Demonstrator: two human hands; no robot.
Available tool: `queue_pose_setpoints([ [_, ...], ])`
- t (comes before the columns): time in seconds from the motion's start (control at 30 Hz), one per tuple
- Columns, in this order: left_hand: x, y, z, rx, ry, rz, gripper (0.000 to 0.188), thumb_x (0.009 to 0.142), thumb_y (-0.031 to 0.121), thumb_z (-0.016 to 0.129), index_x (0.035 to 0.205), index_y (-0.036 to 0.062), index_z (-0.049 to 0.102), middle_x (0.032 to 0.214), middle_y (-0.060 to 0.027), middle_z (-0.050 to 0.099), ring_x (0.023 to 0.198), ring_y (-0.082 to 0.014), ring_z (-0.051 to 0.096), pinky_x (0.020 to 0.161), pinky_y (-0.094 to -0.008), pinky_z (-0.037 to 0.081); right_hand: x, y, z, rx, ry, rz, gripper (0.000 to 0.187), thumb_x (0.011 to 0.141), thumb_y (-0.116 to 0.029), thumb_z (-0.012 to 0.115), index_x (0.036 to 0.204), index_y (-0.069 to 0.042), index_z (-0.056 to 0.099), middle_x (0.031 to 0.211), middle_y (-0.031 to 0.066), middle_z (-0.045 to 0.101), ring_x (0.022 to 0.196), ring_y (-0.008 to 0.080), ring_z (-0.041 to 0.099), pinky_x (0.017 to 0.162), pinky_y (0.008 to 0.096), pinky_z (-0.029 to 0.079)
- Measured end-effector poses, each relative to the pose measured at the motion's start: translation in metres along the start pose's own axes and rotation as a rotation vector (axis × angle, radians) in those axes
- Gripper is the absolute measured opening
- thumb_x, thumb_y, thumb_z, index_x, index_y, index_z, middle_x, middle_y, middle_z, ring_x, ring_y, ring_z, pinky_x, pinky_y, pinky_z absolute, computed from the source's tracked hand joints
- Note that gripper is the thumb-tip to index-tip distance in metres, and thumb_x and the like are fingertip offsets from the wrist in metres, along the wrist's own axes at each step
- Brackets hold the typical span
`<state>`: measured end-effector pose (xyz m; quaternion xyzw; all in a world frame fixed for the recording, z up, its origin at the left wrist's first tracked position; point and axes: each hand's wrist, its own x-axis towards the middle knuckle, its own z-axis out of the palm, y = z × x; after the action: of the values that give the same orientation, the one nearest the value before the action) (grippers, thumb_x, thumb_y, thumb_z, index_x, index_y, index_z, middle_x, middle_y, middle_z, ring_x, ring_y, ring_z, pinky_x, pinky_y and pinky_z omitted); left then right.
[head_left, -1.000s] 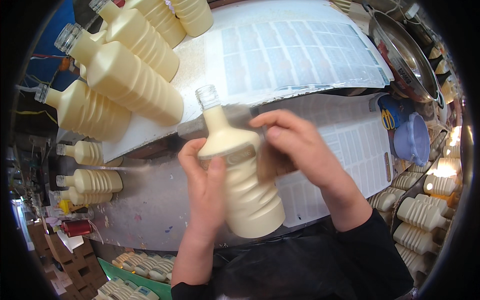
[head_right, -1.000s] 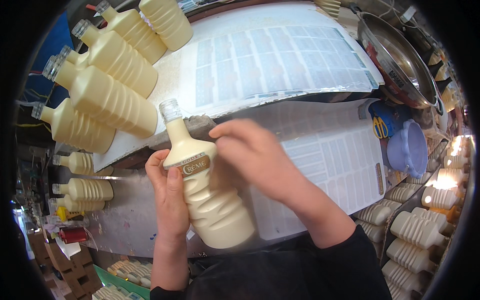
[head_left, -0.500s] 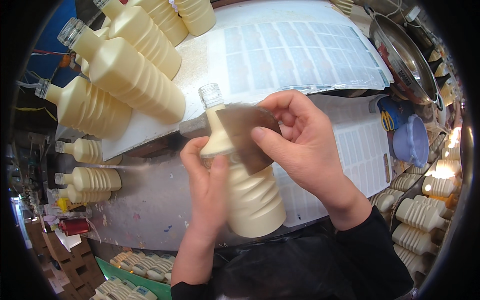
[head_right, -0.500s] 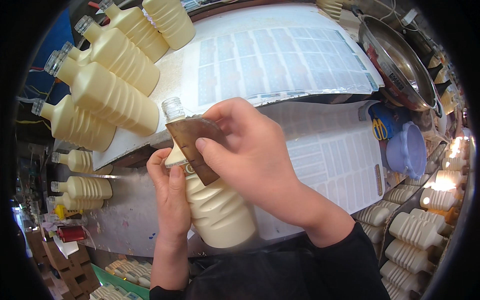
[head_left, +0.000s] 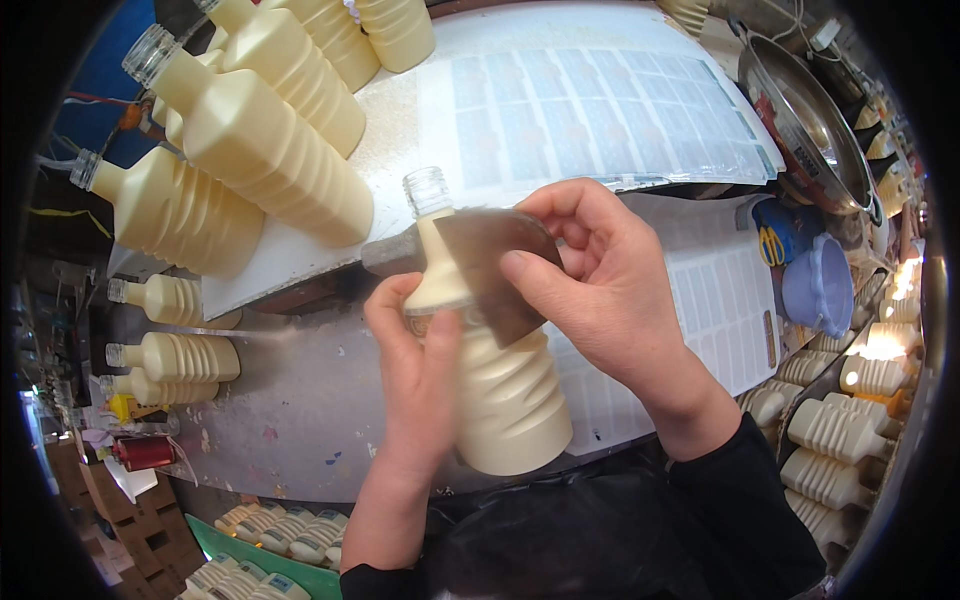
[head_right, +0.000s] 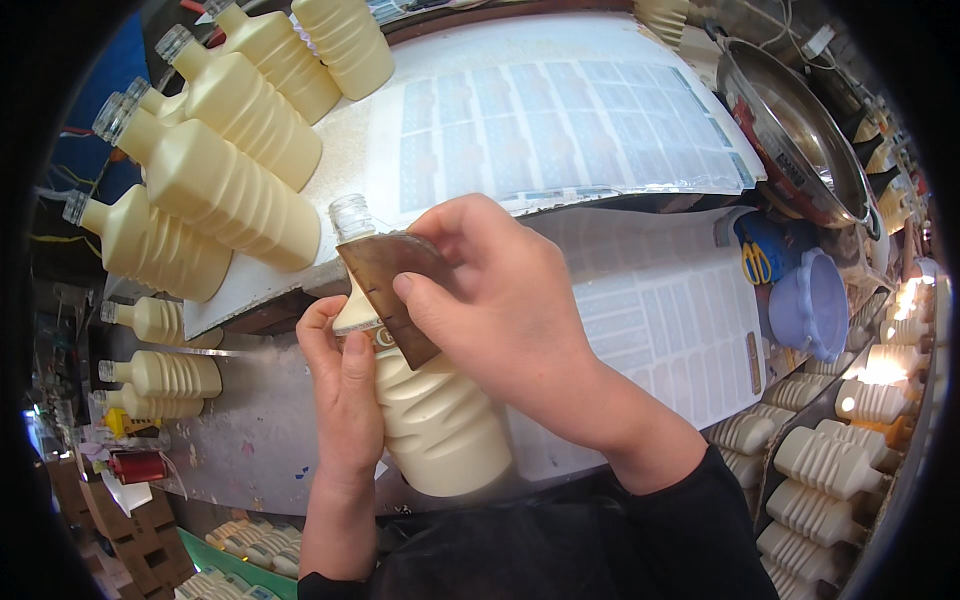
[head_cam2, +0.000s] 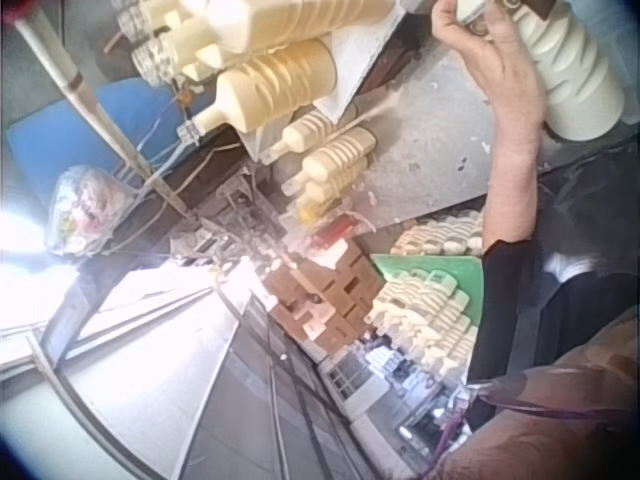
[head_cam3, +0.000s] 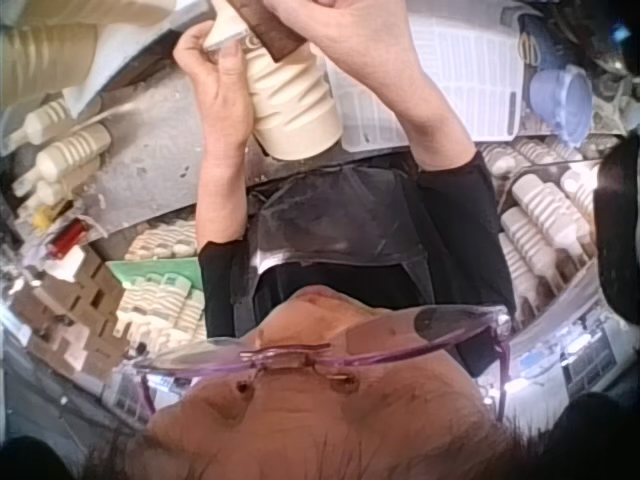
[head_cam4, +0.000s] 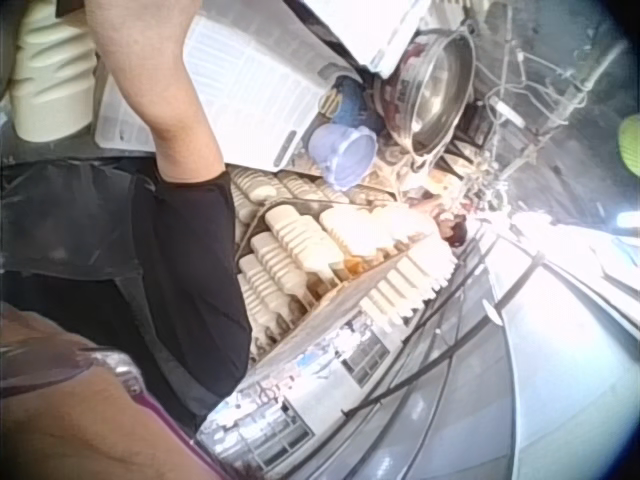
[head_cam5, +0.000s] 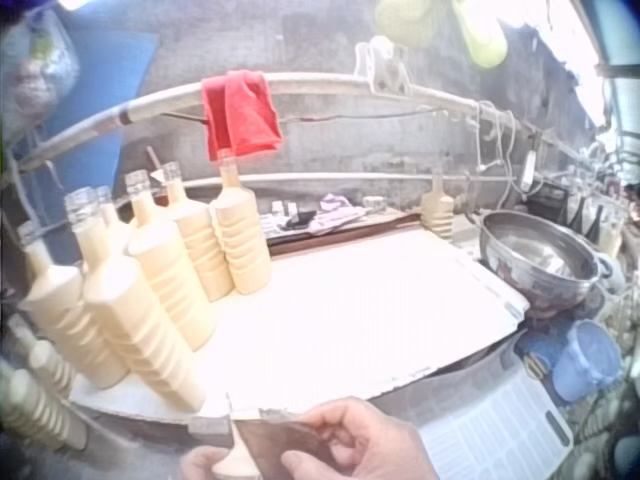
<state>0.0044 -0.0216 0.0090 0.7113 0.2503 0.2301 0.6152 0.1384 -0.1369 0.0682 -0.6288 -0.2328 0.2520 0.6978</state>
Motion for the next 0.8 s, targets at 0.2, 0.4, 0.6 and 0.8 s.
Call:
queue_pose_setpoints([
  [0.2,0.0,0.004,0.002,-0.06,0.022,-0.046,0.047,0.103,0.027,0.054,0.137,-0.0004,0.036,0.13,-0.0173,0.049,0.116,-0.023,0.052,0.101,-0.0377,0.042,0.0,0.003,0.001,-0.036,0.007,-0.039,0.029,0.09,0.007,0.065,0.118,0.005,0.056,0.107,0.0087,0.065,0.093,0.007,0.064,0.076,0.0197,0.055],
  [0.4,0.0,0.006,0.003,-0.06,0.022,-0.033,0.047,0.103,0.028,0.055,0.136,-0.0008,0.036,0.129,-0.0177,0.049,0.115,-0.0228,0.052,0.101,-0.0375,0.043,-0.001,0.004,0.002,-0.073,0.023,-0.045,0.029,0.09,0.007,0.065,0.117,0.005,0.056,0.106,0.0083,0.064,0.092,0.0067,0.064,0.074,0.019,0.055],
  [0.6,0.001,0.006,0.001,-0.03,0.027,-0.029,0.046,0.103,0.027,0.054,0.136,-0.0011,0.036,0.129,-0.0177,0.049,0.115,-0.023,0.052,0.101,-0.0373,0.043,0.0,0.006,0.002,-0.036,0.016,-0.042,0.029,0.091,0.006,0.064,0.119,0.004,0.056,0.108,0.0078,0.065,0.094,0.0074,0.063,0.076,0.0202,0.054],
  [0.8,0.001,0.0,-0.001,-0.044,0.022,-0.041,0.053,0.097,0.02,0.061,0.139,0.0003,0.034,0.129,-0.0183,0.049,0.115,-0.0234,0.052,0.103,-0.0378,0.043,0.005,0.01,-0.022,0.27,0.032,0.117,0.012,0.096,-0.012,0.062,0.102,-0.003,0.067,0.093,0.0043,0.068,0.079,0.0093,0.062,0.073,0.0245,0.052],
])
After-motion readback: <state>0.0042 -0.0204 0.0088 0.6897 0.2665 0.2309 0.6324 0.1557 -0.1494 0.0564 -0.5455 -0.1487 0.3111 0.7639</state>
